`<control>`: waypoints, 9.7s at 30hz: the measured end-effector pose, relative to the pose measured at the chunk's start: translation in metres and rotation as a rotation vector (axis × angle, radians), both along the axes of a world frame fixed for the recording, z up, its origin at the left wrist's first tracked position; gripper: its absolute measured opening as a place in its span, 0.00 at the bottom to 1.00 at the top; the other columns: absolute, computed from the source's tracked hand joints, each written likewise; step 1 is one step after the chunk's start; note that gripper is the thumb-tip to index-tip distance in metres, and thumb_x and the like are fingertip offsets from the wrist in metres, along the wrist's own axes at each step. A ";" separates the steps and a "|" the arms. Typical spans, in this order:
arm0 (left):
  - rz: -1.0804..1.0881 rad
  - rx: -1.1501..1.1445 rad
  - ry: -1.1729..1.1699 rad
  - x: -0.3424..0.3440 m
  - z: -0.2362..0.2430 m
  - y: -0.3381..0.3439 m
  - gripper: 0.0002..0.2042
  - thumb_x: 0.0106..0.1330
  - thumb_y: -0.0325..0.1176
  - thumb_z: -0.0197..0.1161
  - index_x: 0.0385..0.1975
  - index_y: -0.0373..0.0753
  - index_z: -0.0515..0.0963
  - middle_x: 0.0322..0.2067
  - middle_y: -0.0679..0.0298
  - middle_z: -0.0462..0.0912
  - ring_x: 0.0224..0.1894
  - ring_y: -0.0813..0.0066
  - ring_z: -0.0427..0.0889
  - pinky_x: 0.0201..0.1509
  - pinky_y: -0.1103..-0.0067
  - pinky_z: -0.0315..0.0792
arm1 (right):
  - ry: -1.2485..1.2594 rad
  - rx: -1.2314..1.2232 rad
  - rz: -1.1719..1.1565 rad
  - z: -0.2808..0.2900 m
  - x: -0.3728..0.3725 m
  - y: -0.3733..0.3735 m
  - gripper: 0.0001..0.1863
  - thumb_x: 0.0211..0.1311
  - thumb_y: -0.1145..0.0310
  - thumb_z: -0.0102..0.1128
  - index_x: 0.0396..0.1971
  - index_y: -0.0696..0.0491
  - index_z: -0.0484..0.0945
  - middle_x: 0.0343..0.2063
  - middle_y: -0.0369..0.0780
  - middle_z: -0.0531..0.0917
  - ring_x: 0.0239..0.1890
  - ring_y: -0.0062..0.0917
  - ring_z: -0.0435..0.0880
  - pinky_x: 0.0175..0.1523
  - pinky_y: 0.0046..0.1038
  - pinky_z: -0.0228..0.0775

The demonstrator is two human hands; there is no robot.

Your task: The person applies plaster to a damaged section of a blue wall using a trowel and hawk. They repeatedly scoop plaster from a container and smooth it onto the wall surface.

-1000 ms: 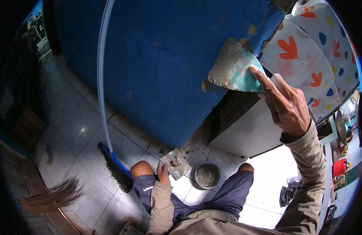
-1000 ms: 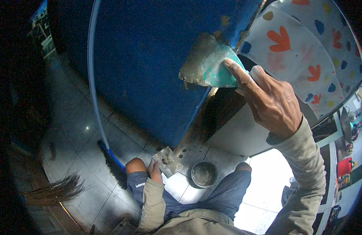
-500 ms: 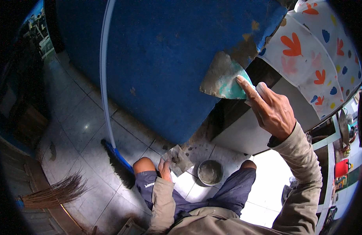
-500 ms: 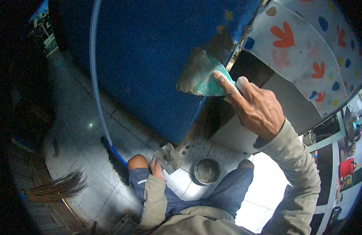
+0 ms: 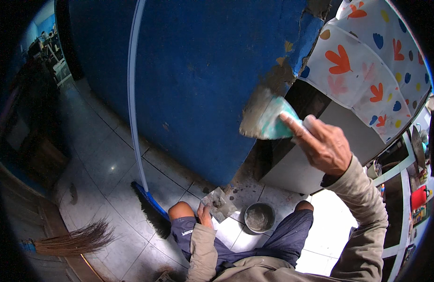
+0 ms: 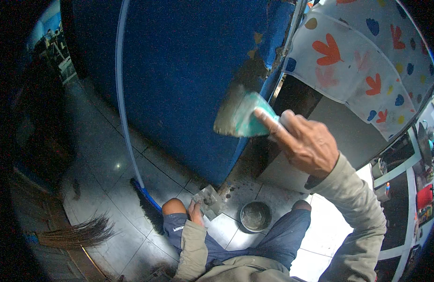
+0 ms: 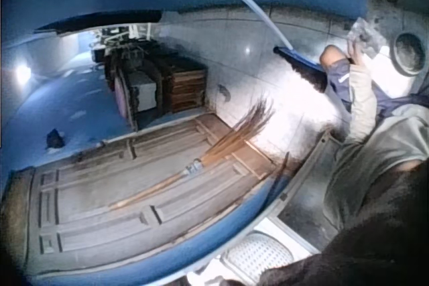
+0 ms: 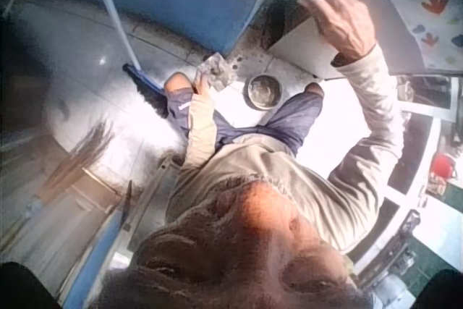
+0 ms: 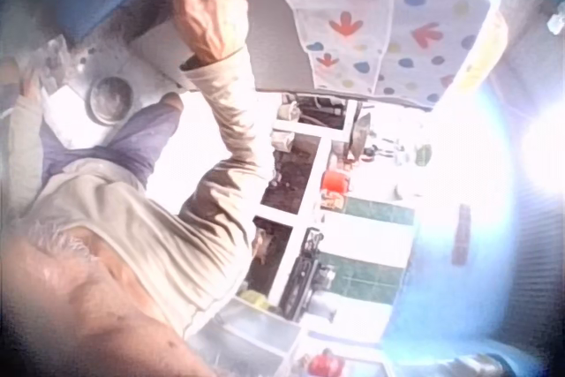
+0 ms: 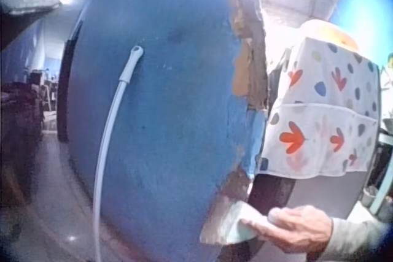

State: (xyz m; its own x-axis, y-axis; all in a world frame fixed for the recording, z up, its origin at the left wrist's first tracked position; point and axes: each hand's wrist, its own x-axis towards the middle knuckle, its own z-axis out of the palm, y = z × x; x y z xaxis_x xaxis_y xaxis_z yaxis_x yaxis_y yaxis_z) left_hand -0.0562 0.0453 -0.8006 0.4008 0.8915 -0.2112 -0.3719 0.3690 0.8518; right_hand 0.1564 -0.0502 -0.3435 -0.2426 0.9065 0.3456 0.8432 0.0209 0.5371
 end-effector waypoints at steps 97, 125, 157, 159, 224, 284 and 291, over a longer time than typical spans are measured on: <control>-0.064 -0.008 -0.066 -0.016 0.020 -0.010 0.18 0.63 0.26 0.52 0.54 0.32 0.71 0.47 0.59 0.78 0.49 0.67 0.79 0.56 0.73 0.71 | 1.182 0.533 0.391 -0.111 0.059 -0.012 0.37 0.55 0.80 0.64 0.67 0.51 0.65 0.29 0.44 0.75 0.27 0.29 0.73 0.37 0.28 0.69; -0.031 -0.013 -0.164 -0.011 0.054 -0.023 0.19 0.62 0.25 0.50 0.54 0.31 0.71 0.48 0.59 0.78 0.51 0.69 0.77 0.57 0.76 0.69 | 1.056 0.469 0.189 -0.105 0.063 -0.001 0.32 0.60 0.73 0.61 0.65 0.37 0.67 0.25 0.42 0.74 0.23 0.34 0.76 0.31 0.36 0.69; -0.246 0.080 -0.303 0.033 0.257 -0.036 0.20 0.67 0.27 0.49 0.58 0.30 0.66 0.51 0.56 0.76 0.52 0.69 0.78 0.60 0.72 0.71 | 1.237 0.046 0.133 -0.185 0.041 -0.110 0.31 0.50 0.85 0.61 0.56 0.44 0.78 0.35 0.42 0.80 0.37 0.32 0.79 0.44 0.32 0.71; -0.233 0.113 -0.322 0.029 0.255 -0.034 0.20 0.68 0.26 0.47 0.60 0.30 0.66 0.54 0.58 0.75 0.54 0.71 0.75 0.62 0.74 0.67 | 1.151 0.034 -0.037 -0.183 0.052 -0.124 0.29 0.52 0.83 0.60 0.56 0.45 0.79 0.35 0.42 0.80 0.36 0.32 0.79 0.43 0.31 0.71; 0.070 0.250 -0.391 0.017 0.184 -0.035 0.15 0.71 0.32 0.58 0.56 0.38 0.69 0.50 0.63 0.76 0.52 0.70 0.75 0.57 0.68 0.71 | 0.204 0.448 0.073 0.056 0.048 -0.071 0.26 0.54 0.67 0.65 0.56 0.38 0.77 0.29 0.36 0.77 0.28 0.29 0.76 0.32 0.32 0.66; -0.096 0.079 -0.478 0.024 0.245 -0.032 0.19 0.70 0.28 0.51 0.60 0.30 0.67 0.56 0.59 0.74 0.60 0.69 0.72 0.65 0.73 0.64 | 1.671 -0.280 0.299 -0.005 0.057 -0.067 0.31 0.47 0.67 0.74 0.53 0.60 0.78 0.47 0.43 0.82 0.51 0.28 0.80 0.60 0.33 0.69; -0.269 0.031 -0.514 0.039 0.279 -0.033 0.19 0.69 0.29 0.49 0.60 0.33 0.68 0.54 0.59 0.77 0.55 0.70 0.77 0.63 0.73 0.67 | 1.537 -0.390 0.396 -0.088 0.048 -0.053 0.28 0.49 0.65 0.72 0.52 0.58 0.80 0.34 0.41 0.84 0.35 0.24 0.79 0.42 0.27 0.70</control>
